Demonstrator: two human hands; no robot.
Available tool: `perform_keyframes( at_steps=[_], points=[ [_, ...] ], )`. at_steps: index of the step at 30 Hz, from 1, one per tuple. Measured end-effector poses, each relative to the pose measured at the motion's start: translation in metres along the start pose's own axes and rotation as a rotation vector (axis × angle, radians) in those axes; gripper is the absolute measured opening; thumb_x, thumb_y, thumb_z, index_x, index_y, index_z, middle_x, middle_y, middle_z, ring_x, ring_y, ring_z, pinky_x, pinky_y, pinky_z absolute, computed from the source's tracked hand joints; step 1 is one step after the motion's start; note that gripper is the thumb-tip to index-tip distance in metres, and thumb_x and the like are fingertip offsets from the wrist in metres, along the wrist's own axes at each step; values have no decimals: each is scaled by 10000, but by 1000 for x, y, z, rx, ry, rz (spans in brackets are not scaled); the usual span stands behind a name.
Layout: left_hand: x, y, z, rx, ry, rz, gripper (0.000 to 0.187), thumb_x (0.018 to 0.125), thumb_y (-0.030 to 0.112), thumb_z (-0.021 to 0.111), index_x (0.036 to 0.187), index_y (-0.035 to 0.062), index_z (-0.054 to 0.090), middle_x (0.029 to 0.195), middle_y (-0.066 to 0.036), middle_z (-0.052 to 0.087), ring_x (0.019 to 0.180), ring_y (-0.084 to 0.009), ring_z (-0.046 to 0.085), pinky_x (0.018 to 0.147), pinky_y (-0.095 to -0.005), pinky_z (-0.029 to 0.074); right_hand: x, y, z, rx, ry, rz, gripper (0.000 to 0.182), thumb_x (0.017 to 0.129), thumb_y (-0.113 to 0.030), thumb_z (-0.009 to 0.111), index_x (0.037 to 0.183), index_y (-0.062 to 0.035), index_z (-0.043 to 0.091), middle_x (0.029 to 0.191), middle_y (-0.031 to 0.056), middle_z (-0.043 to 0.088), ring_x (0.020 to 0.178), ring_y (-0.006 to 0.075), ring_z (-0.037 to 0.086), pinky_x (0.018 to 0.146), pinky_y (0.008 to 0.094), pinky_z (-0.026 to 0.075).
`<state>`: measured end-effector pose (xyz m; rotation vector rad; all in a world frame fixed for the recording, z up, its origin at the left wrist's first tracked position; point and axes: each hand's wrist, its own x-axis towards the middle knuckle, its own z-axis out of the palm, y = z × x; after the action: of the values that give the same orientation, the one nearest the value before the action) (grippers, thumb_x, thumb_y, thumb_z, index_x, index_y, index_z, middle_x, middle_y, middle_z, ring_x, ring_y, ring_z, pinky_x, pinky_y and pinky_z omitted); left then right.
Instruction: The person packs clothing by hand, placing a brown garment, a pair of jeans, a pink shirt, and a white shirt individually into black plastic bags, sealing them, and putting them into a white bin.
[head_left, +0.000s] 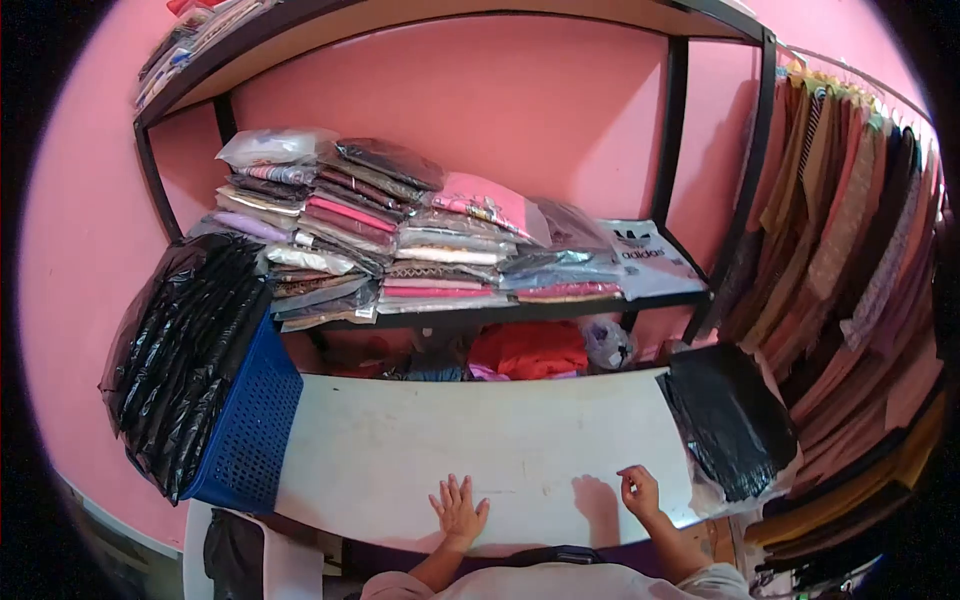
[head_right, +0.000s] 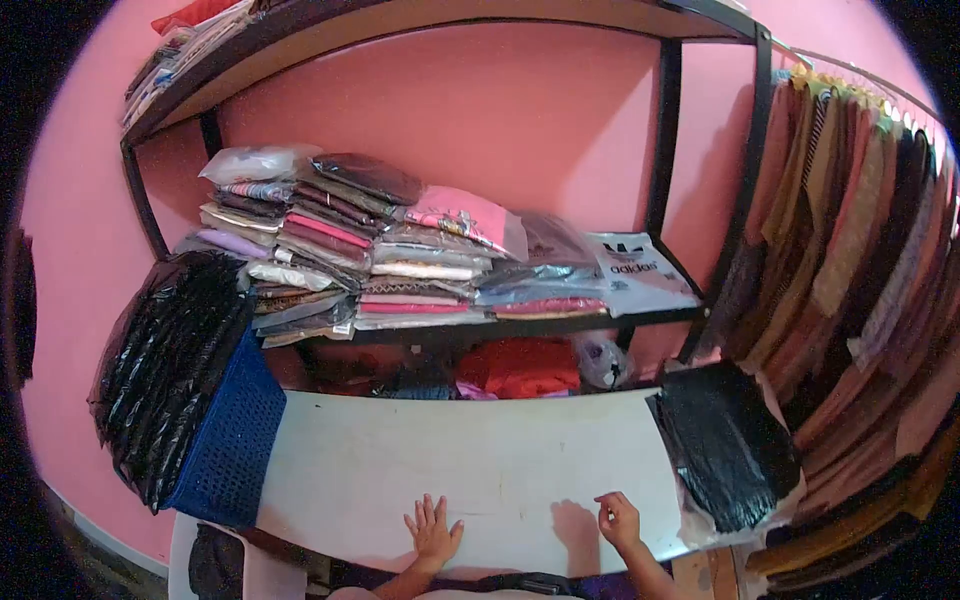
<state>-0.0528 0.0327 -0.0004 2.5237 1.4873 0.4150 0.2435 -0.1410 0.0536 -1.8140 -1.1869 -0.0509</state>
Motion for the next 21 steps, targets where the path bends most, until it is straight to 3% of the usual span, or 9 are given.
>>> perform_keyframes(
  at_steps=[2, 6, 8, 10, 13, 14, 18, 20, 21],
  points=[
    [5, 6, -4, 9, 9, -26, 656, 779, 456, 476, 1319, 123, 312, 1372, -191, 235, 1272, -372, 181, 992, -592, 63, 52, 23, 13, 10, -45, -94, 211, 669, 64, 540, 830, -64, 589, 752, 95, 563, 599, 225, 560, 508, 298, 455],
    [12, 8, -2, 3, 19, -56, 670, 764, 474, 481, 1316, 130, 320, 1372, -190, 240, 1273, -363, 187, 1000, -580, 57, 198, -8, 19, 66, -12, -248, 196, 699, 41, 536, 863, -53, 587, 787, 118, 566, 656, 243, 567, 539, 302, 460],
    [13, 10, -5, -58, -12, -82, 677, 757, 492, 474, 1315, 139, 323, 1380, -182, 229, 1281, -350, 177, 1008, -569, 44, 267, -27, 30, 183, 4, -245, 229, 706, 14, 552, 930, -32, 558, 867, 148, 557, 763, 288, 560, 643, 336, 465],
    [16, 19, -20, -114, 42, -96, 676, 751, 502, 470, 1309, 145, 336, 1376, -180, 241, 1283, -349, 175, 1007, -570, 36, 328, -39, 53, 48, 65, -341, 344, 680, -22, 590, 1012, -3, 502, 981, 174, 522, 928, 335, 504, 800, 387, 420],
    [17, 18, -16, 12, -29, -89, 668, 749, 493, 473, 1307, 149, 341, 1377, -178, 241, 1280, -353, 183, 1006, -573, 35, 406, -89, 76, -32, 78, -619, 514, 624, -38, 622, 1096, 11, 425, 1086, 187, 473, 1073, 368, 403, 917, 419, 341],
    [16, 26, -23, 59, -93, -96, 675, 784, 476, 456, 1332, 128, 274, 1398, -167, 185, 1289, -349, 150, 1009, -566, 53, 427, -99, 88, -71, 96, -691, 545, 609, -26, 621, 1111, 10, 412, 1107, 188, 467, 1096, 376, 387, 930, 420, 336],
    [18, 31, -26, 102, -203, -114, 676, 828, 450, 420, 1364, 112, 187, 1425, -155, 105, 1301, -349, 95, 1014, -554, 56, 486, -122, 136, -118, 43, -683, 571, 616, 14, 587, 1150, -9, 384, 1154, 196, 451, 1107, 368, 404, 906, 421, 369],
    [19, 31, -25, 105, -205, -119, 680, 827, 450, 421, 1366, 114, 181, 1427, -155, 97, 1302, -350, 92, 1014, -554, 54, 502, -132, 144, -170, -202, -477, 570, 636, 53, 535, 1175, -37, 371, 1165, 203, 452, 1049, 353, 475, 825, 412, 434],
    [20, 31, -24, 94, -205, -115, 684, 826, 451, 422, 1369, 116, 174, 1428, -155, 89, 1303, -351, 89, 1015, -553, 53, 507, -132, 148, -220, -125, -540, 499, 698, 40, 484, 1178, -59, 390, 1080, 186, 515, 930, 323, 558, 729, 396, 477]
  ],
)
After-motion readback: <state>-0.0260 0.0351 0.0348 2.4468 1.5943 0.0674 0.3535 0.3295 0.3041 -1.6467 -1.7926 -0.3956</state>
